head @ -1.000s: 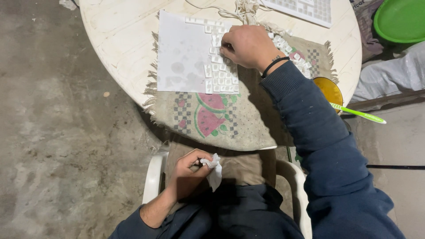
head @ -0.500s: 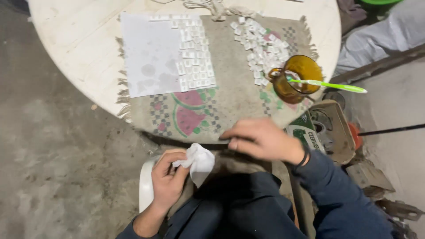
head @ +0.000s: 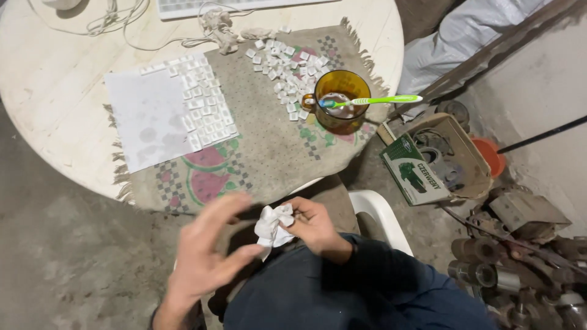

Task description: Cleaning individual keyboard keycaps using a toothbrush, water, and tissue.

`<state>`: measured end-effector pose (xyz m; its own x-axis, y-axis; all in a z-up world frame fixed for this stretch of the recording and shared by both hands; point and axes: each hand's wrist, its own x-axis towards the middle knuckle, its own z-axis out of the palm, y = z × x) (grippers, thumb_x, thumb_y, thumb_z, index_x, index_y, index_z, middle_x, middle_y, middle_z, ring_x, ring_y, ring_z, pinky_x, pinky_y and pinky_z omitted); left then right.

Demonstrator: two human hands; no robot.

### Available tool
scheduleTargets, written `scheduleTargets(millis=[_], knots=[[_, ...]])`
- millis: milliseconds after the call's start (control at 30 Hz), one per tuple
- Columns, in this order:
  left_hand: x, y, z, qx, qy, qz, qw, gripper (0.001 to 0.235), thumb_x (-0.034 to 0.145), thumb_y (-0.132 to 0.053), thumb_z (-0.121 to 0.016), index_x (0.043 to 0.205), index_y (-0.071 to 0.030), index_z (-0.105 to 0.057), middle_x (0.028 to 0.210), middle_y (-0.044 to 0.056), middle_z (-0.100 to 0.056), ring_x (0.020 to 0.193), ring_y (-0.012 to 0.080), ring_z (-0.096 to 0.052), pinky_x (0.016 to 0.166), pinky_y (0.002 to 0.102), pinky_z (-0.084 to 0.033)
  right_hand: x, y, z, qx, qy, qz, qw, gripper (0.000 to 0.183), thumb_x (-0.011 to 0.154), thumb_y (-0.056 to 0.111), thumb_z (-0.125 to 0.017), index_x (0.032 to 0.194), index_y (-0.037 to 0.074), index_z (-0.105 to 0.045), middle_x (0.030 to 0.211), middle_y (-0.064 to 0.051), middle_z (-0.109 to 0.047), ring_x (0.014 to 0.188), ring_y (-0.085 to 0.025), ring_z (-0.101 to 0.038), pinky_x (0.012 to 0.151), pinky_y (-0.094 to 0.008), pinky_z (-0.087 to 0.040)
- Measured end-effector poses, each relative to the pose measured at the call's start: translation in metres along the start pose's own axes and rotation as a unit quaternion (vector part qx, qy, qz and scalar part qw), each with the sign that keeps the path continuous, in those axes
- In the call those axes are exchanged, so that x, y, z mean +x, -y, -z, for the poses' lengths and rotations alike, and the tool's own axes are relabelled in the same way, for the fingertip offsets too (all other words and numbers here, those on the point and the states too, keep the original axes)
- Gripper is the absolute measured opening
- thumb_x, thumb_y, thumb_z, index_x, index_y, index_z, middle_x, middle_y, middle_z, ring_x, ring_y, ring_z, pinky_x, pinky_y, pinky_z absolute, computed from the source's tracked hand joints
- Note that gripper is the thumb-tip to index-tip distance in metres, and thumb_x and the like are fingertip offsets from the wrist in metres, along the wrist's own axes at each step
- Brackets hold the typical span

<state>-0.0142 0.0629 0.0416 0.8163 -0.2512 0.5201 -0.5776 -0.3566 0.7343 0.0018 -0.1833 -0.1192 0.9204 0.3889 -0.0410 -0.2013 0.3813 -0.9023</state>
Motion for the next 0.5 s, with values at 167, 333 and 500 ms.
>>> scheduleTargets(millis=[167, 333, 500], knots=[[-0.001, 0.017, -0.033, -0.443, -0.232, -0.076, 0.863, 0.054, 0.099, -0.044, -0.073, 0.136, -0.008, -0.059, 0.119, 0.019, -0.068, 0.102, 0.0305, -0.070, 0.087, 0.042, -0.061, 0.003, -0.038, -0.035, 0.023, 0.086, -0.029, 0.996, 0.028, 0.102, -0.001, -0.066, 0.129, 0.001, -0.060, 0.115, -0.005, -0.066, 0.107, -0.012, -0.063, 0.094, -0.031, -0.052], [0.018, 0.005, -0.077, -0.536, -0.284, -0.145, 0.781, 0.055, 0.105, -0.054, -0.065, 0.137, -0.011, -0.056, 0.116, 0.016, -0.067, 0.102, 0.0284, -0.068, 0.091, 0.043, -0.059, 0.022, 0.024, -0.083, -0.056, 0.047, 0.035, 0.997, 0.043, 0.089, -0.008, -0.065, 0.129, 0.005, -0.057, 0.127, -0.003, -0.061, 0.120, -0.012, -0.058, 0.102, -0.031, -0.048], [0.029, 0.027, -0.072, -0.605, -0.259, -0.202, 0.726, 0.062, 0.103, -0.058, -0.058, 0.148, -0.015, -0.051, 0.129, 0.016, -0.064, 0.110, 0.0310, -0.065, 0.090, 0.047, -0.059, 0.025, 0.019, -0.059, 0.159, 0.022, 0.073, 0.984, 0.038, 0.090, -0.016, -0.051, 0.122, 0.003, -0.057, 0.115, -0.006, -0.062, 0.108, -0.017, -0.061, 0.097, -0.032, -0.048]])
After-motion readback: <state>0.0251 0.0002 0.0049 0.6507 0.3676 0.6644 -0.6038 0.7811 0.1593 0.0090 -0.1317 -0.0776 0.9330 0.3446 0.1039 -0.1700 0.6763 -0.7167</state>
